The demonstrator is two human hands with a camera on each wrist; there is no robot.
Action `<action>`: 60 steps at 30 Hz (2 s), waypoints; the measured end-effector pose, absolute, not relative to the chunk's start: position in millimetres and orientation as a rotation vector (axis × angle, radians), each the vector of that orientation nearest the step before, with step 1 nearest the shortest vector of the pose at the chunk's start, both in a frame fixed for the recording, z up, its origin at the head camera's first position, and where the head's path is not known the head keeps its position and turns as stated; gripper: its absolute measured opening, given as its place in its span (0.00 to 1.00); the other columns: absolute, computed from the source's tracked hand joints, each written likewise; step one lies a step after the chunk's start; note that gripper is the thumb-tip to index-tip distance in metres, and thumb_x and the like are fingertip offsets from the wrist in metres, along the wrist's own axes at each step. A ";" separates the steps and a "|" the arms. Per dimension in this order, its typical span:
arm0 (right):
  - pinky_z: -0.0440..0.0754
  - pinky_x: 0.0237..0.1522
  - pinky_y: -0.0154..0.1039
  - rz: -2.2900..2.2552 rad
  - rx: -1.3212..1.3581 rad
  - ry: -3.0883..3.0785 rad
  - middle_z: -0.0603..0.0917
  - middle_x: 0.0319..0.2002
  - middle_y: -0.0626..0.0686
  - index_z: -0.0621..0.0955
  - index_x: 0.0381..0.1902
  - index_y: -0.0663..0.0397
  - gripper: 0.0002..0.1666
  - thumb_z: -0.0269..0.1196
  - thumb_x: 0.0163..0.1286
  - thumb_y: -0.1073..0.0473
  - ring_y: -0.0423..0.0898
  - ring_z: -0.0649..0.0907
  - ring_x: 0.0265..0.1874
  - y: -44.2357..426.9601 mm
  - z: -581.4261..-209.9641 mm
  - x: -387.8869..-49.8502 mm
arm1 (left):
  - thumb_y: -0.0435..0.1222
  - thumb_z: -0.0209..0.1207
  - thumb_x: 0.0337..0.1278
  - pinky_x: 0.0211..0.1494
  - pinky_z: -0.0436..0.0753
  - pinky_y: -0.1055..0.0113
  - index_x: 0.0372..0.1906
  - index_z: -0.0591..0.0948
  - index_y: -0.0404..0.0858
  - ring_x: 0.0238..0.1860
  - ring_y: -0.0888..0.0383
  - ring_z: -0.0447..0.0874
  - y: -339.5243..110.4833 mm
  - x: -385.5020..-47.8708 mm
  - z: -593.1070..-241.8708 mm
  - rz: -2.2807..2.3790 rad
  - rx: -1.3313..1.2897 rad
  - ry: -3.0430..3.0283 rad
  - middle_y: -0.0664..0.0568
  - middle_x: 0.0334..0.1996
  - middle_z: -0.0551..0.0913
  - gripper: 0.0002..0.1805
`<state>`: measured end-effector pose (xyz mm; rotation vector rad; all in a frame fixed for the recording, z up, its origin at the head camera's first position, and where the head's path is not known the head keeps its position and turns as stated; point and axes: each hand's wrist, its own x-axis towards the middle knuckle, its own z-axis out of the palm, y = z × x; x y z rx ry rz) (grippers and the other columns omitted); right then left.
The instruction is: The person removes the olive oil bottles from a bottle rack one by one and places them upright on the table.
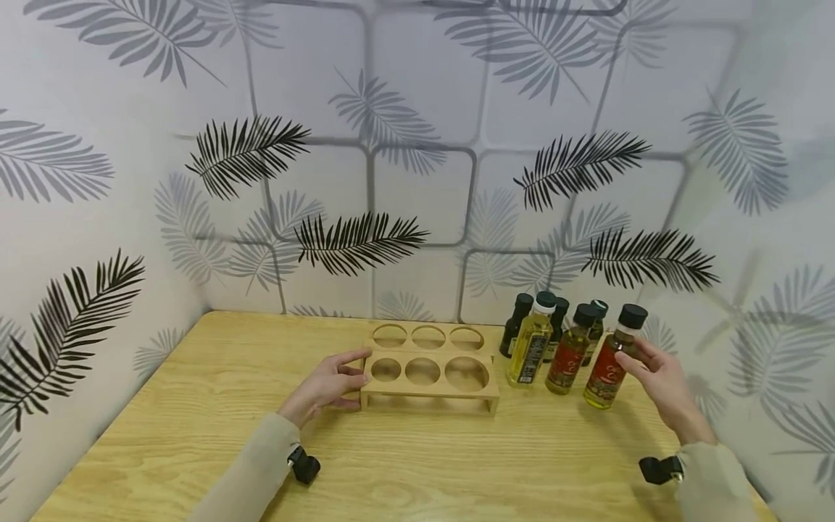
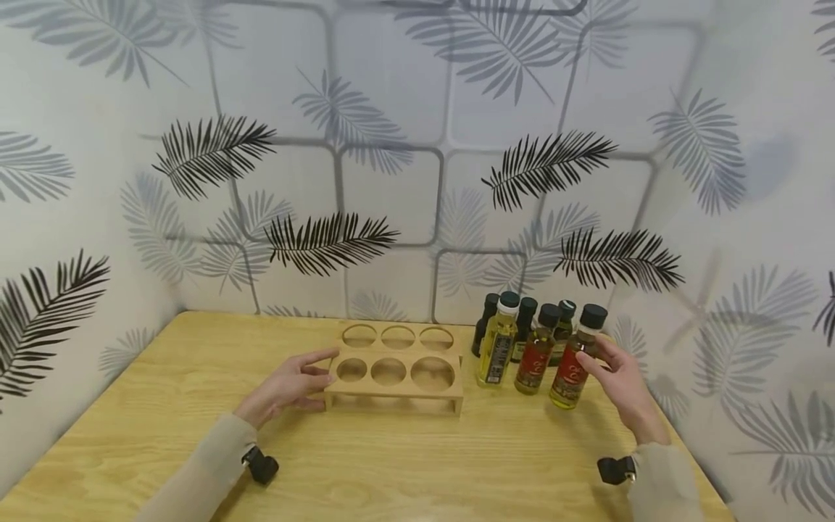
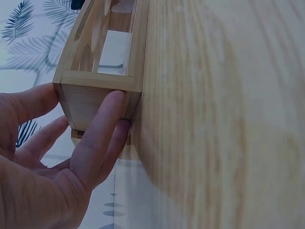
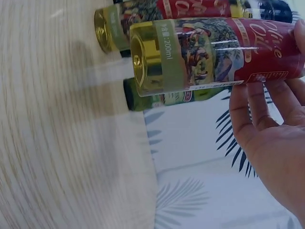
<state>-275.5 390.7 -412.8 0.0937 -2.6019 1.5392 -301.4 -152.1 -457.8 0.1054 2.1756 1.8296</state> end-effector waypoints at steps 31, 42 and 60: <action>0.79 0.47 0.21 1.788 0.435 -2.471 0.71 0.56 0.28 0.60 0.73 0.53 0.29 0.51 0.79 0.59 0.20 0.74 0.51 424.5 -441.5 -305.1 | 0.32 0.59 0.66 0.44 0.88 0.51 0.71 0.70 0.51 0.55 0.46 0.79 -155.0 -300.2 -462.0 1.846 0.130 2.163 0.36 0.61 0.72 0.30; 0.80 0.48 0.22 1.605 0.284 -2.603 0.60 0.71 0.66 0.49 0.76 0.71 0.43 0.46 0.79 0.45 0.14 0.70 0.48 416.1 -430.0 -305.6 | 0.31 0.58 0.67 0.44 0.88 0.50 0.72 0.69 0.50 0.52 0.47 0.81 -153.8 -299.6 -459.7 1.848 0.117 2.160 0.36 0.60 0.72 0.30; 0.78 0.49 0.20 1.609 0.327 -2.626 0.57 0.75 0.64 0.48 0.78 0.64 0.42 0.44 0.80 0.43 0.15 0.68 0.51 416.7 -426.4 -303.7 | 0.30 0.58 0.66 0.45 0.87 0.50 0.72 0.69 0.49 0.54 0.46 0.79 -152.6 -301.6 -457.8 1.851 0.108 2.145 0.35 0.61 0.71 0.30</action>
